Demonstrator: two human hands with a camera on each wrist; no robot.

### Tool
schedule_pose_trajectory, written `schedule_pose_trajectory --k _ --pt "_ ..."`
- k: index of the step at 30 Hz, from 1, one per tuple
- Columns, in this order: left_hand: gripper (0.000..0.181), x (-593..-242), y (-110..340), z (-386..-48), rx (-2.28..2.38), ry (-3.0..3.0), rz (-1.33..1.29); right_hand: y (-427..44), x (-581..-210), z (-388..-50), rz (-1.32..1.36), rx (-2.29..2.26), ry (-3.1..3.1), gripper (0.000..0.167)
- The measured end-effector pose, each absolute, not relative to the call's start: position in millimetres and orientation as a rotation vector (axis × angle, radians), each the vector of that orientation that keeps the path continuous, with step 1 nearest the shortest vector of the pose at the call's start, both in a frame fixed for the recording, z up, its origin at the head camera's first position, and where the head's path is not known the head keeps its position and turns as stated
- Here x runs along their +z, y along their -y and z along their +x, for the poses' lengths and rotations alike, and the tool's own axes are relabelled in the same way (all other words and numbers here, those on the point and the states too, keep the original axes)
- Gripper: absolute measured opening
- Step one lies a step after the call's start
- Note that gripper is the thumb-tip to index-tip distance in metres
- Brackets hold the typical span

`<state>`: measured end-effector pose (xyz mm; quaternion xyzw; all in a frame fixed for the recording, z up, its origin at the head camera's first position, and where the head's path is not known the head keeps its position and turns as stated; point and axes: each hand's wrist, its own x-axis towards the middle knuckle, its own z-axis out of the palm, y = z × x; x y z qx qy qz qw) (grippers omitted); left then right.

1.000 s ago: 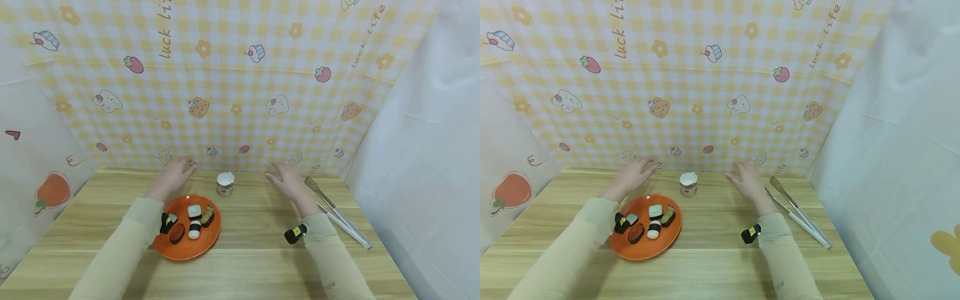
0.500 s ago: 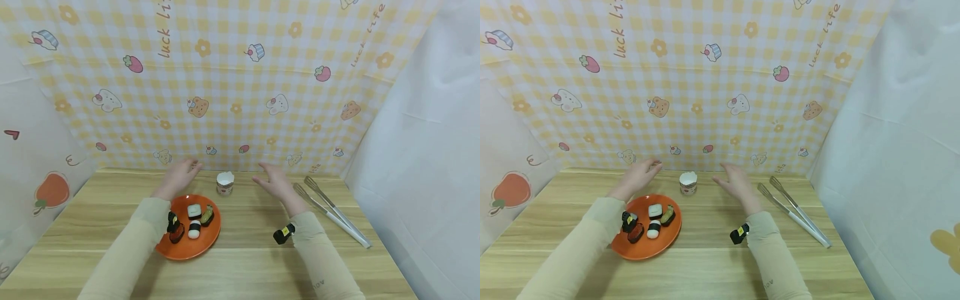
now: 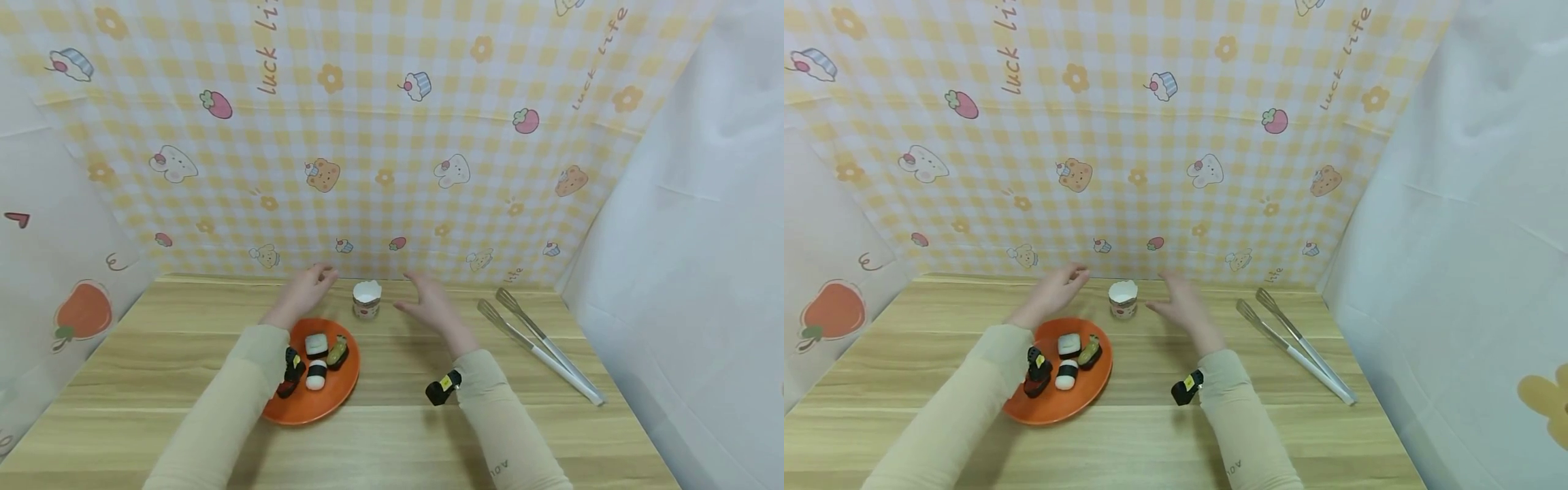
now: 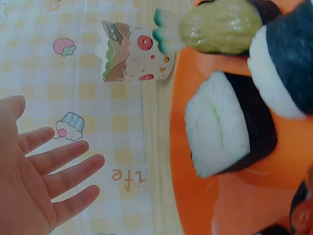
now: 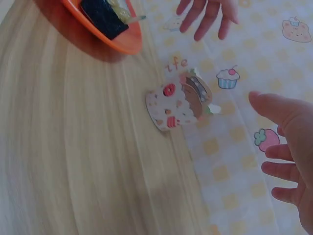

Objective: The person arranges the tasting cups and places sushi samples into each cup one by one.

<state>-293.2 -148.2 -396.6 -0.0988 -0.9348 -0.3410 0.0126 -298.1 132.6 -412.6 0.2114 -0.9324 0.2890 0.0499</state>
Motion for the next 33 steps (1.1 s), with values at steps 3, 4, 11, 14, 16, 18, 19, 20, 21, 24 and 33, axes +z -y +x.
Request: schedule_pose_trajectory --k 3,4,11,14,16,18,19,20,21,24,33 --pt "0.067 -399.5 145.9 -294.0 -1.082 2.907 -0.316 -125.5 -415.5 -297.8 0.638 0.957 2.841 0.073" --pt "0.068 -400.4 145.1 -294.2 -1.09 2.907 -0.317 -123.5 -416.9 -298.1 0.63 0.973 2.844 0.074" --pt "0.071 -407.0 136.9 -295.7 -1.203 2.909 -0.293 -114.0 -428.4 -299.1 0.598 1.064 2.855 0.075" --pt "0.072 -409.6 133.2 -297.5 -1.211 2.912 -0.285 -110.8 -433.8 -298.8 0.575 1.106 2.864 0.076" --pt "0.074 -411.8 131.0 -298.6 -1.216 2.915 -0.283 -108.4 -437.3 -298.6 0.551 1.135 2.872 0.076" --pt "0.073 -413.6 129.1 -299.4 -1.236 2.913 -0.276 -105.6 -440.5 -298.6 0.533 1.172 2.873 0.076" --pt "0.073 -415.1 128.1 -300.2 -1.246 2.91 -0.281 -104.0 -442.0 -298.8 0.527 1.194 2.873 0.075" --pt "0.072 -416.1 127.2 -300.5 -1.258 2.909 -0.283 -102.5 -443.5 -299.0 0.524 1.214 2.871 0.075" --pt "0.073 -417.3 126.3 -300.7 -1.267 2.911 -0.281 -100.9 -445.1 -299.4 0.522 1.235 2.869 0.075" --pt "0.075 -420.5 123.7 -301.3 -1.304 2.917 -0.283 -96.8 -450.4 -300.4 0.513 1.301 2.856 0.076" --pt "0.081 -424.7 115.5 -300.5 -1.408 2.942 -0.283 -89.7 -467.3 -304.1 0.493 1.439 2.818 0.076"
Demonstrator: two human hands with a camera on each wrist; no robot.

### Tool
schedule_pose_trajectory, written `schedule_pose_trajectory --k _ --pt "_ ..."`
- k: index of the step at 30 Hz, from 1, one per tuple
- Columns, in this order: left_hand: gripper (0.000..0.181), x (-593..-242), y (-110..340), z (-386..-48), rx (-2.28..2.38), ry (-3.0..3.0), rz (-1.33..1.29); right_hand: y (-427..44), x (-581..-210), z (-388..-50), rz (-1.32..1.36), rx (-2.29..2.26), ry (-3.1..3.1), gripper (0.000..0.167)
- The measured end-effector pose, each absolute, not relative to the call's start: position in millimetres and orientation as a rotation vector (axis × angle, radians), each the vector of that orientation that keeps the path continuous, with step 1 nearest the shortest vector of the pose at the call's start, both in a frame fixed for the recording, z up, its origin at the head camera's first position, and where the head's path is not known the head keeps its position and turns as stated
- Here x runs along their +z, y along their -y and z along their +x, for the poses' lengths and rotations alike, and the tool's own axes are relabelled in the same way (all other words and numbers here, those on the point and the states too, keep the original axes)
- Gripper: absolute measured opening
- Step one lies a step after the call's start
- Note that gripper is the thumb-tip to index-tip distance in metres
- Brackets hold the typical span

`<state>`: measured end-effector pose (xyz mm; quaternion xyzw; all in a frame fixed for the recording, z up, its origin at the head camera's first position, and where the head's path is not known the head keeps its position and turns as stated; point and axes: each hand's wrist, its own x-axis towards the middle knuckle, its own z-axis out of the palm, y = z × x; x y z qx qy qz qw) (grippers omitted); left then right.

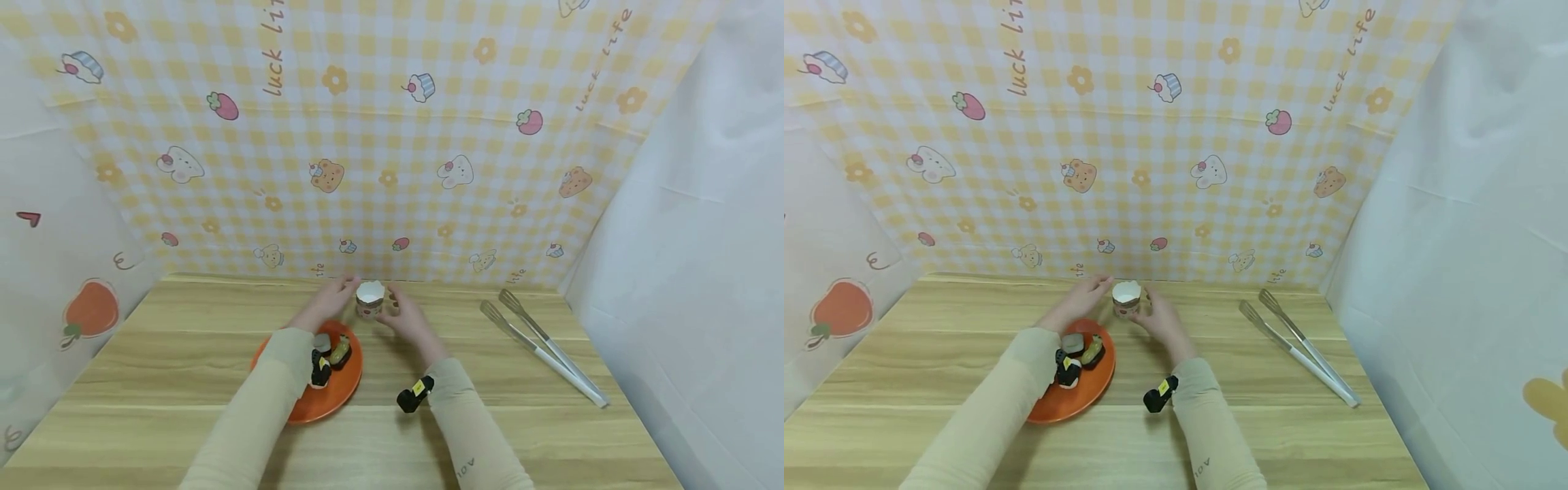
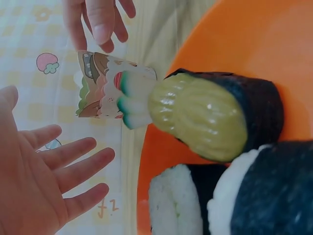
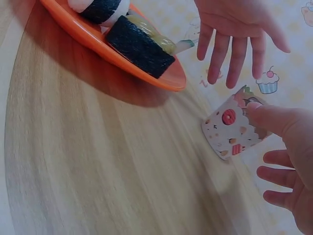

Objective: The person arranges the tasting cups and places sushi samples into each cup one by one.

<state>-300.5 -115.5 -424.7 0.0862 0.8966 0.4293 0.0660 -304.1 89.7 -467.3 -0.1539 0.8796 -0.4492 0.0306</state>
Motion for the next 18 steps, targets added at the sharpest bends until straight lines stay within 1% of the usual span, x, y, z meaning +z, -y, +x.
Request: schedule_pose_trajectory --k 7,14,18 --pt "0.062 -428.7 111.7 -299.7 1.317 -2.659 0.29 -83.7 -470.9 -305.1 -0.443 -1.47 -2.66 0.077" --pt "0.064 -431.3 107.9 -302.0 1.225 -2.681 0.349 -82.0 -471.8 -305.3 -0.473 -1.468 -2.662 0.074" --pt "0.063 -433.6 105.8 -302.6 1.29 -2.652 0.401 -81.5 -472.5 -306.5 -0.478 -1.479 -2.636 0.073"
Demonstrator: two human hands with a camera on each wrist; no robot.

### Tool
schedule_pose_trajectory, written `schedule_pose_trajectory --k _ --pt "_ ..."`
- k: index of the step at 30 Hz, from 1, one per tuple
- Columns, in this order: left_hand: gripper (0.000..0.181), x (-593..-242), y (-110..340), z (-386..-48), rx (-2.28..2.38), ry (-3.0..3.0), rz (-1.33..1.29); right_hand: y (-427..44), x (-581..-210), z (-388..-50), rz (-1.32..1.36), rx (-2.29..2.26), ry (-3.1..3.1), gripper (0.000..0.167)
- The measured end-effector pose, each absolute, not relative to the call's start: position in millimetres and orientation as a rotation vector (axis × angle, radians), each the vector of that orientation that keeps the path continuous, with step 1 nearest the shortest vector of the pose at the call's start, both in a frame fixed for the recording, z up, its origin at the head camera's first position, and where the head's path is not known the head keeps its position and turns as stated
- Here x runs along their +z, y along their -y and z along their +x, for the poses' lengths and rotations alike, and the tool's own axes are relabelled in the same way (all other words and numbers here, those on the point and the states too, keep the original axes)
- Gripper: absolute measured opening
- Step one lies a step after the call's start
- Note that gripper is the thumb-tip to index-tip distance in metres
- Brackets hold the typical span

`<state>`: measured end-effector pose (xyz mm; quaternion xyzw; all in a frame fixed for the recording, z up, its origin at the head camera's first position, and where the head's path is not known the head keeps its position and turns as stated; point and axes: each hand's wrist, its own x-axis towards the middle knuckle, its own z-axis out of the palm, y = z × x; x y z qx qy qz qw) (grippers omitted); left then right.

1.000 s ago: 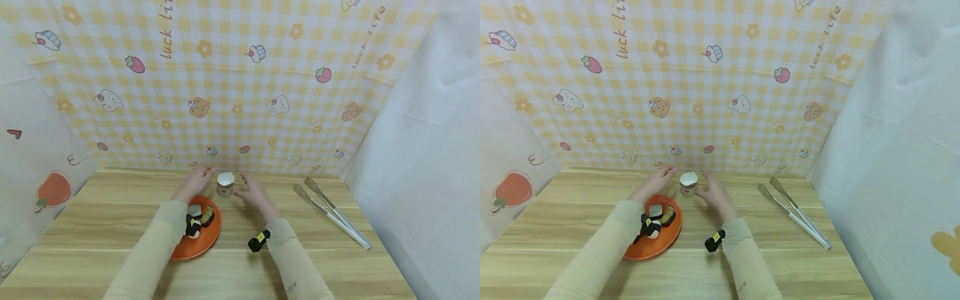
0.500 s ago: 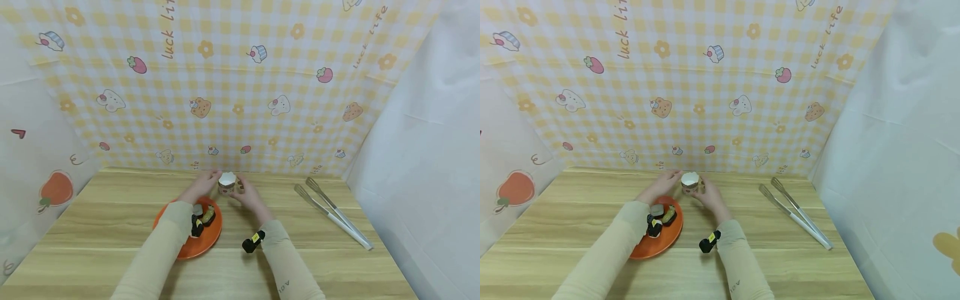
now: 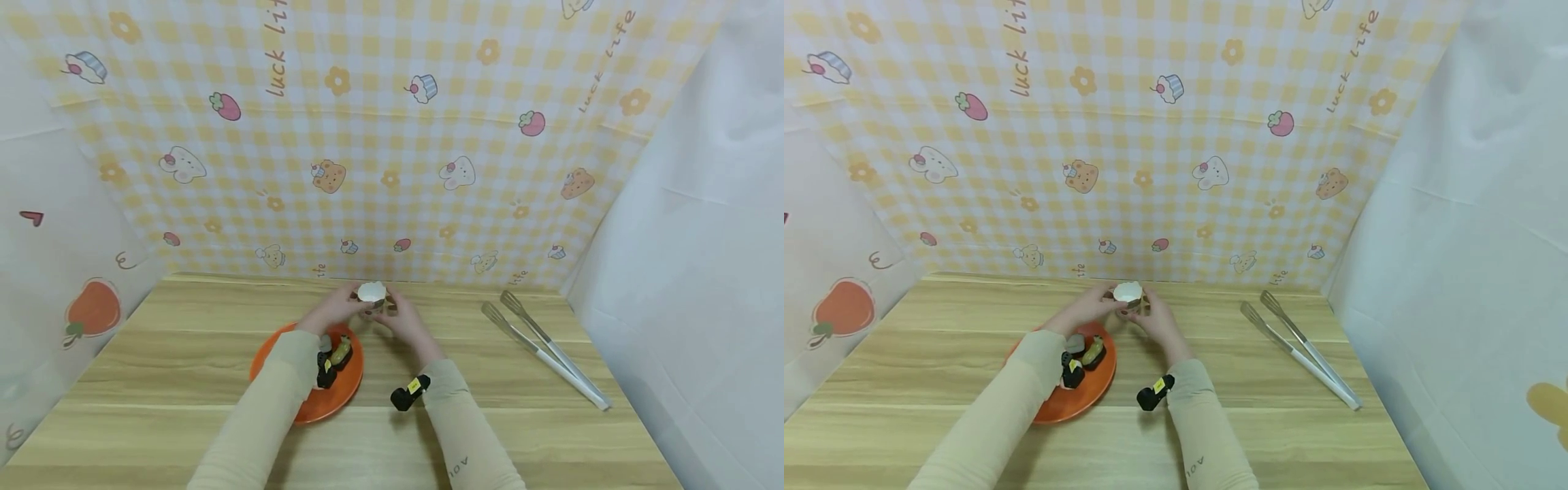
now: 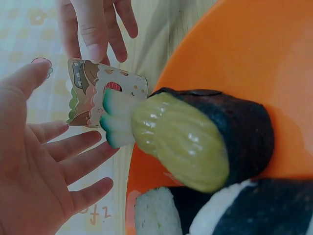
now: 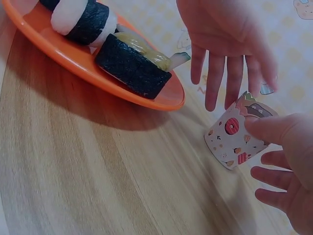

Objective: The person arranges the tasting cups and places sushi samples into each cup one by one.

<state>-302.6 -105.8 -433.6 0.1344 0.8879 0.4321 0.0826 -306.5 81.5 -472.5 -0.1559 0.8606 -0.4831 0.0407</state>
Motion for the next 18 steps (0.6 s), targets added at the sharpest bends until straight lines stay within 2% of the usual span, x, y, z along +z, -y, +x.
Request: schedule_pose_trajectory --k 11,18 --pt "0.061 -439.8 100.8 -303.7 1.412 -2.629 0.488 -79.5 -475.9 -307.5 -0.509 -1.484 -2.613 0.073" --pt "0.056 -442.6 99.5 -307.2 1.421 -2.636 0.417 -78.3 -476.3 -306.1 -0.493 -1.522 -2.591 0.073"
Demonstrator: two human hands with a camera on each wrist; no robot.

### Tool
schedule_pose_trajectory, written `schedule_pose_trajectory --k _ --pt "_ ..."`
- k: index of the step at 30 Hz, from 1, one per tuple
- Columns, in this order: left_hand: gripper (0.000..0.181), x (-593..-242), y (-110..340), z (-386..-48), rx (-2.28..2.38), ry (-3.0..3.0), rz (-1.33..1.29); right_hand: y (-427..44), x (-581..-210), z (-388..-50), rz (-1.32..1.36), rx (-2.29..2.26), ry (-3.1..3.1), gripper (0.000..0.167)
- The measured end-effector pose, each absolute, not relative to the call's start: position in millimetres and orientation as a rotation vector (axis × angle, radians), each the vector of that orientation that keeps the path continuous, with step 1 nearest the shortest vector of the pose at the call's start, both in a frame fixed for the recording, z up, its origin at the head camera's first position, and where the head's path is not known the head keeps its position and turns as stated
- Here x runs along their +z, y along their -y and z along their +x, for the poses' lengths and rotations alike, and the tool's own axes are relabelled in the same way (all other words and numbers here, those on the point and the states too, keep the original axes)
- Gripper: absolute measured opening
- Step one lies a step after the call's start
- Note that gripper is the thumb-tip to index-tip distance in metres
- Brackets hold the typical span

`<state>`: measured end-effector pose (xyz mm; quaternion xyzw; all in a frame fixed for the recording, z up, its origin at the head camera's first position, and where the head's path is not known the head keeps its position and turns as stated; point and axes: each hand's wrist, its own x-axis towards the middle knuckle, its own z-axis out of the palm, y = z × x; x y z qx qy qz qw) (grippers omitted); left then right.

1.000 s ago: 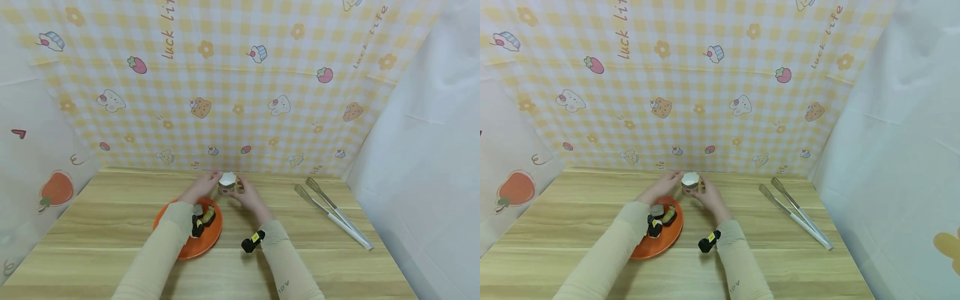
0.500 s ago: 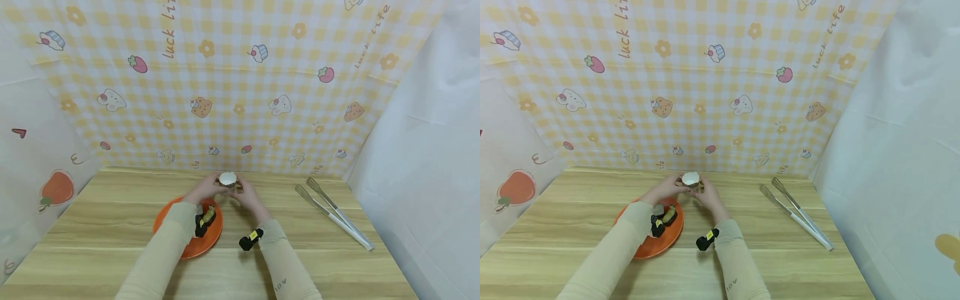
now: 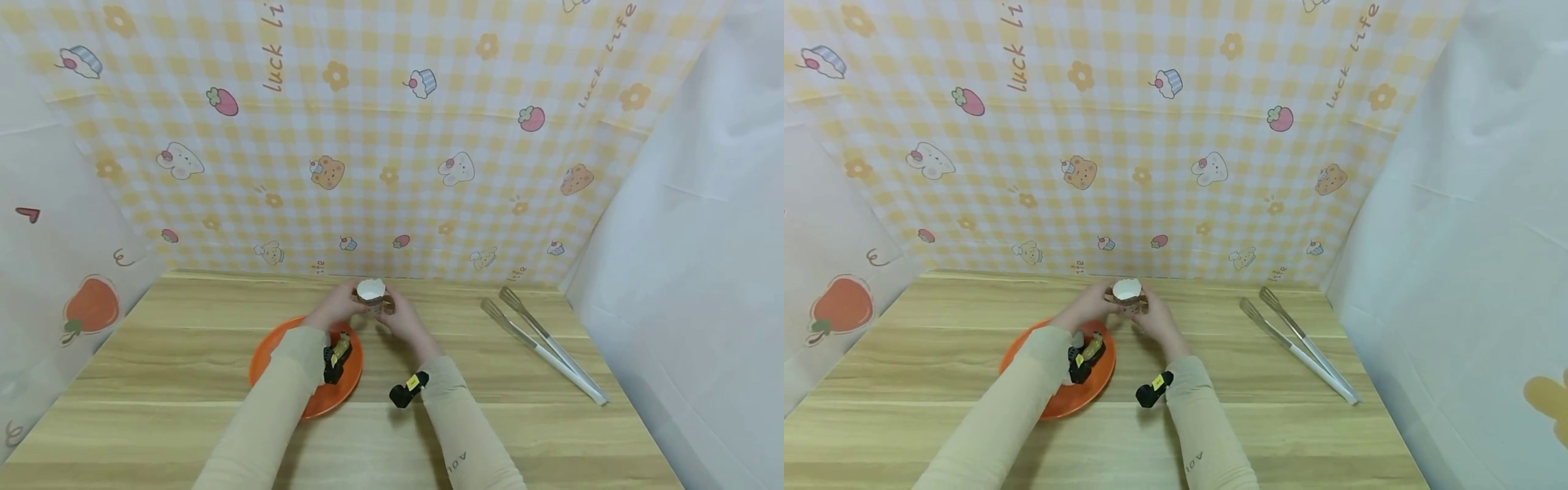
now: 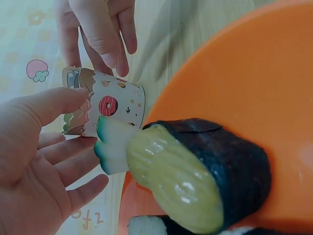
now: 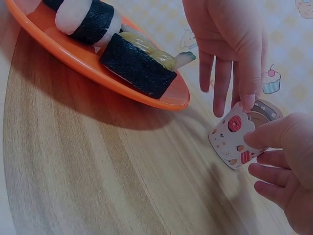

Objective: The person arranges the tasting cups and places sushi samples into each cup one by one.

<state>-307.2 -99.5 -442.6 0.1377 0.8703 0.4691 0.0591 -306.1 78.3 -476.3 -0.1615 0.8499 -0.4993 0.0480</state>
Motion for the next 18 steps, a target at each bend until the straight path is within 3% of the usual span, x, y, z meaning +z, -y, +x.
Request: schedule_pose_trajectory --k 18 --pt "0.053 -435.2 90.6 -301.2 1.373 -2.714 0.284 -83.7 -476.9 -302.5 -0.449 -1.502 -2.648 0.067"
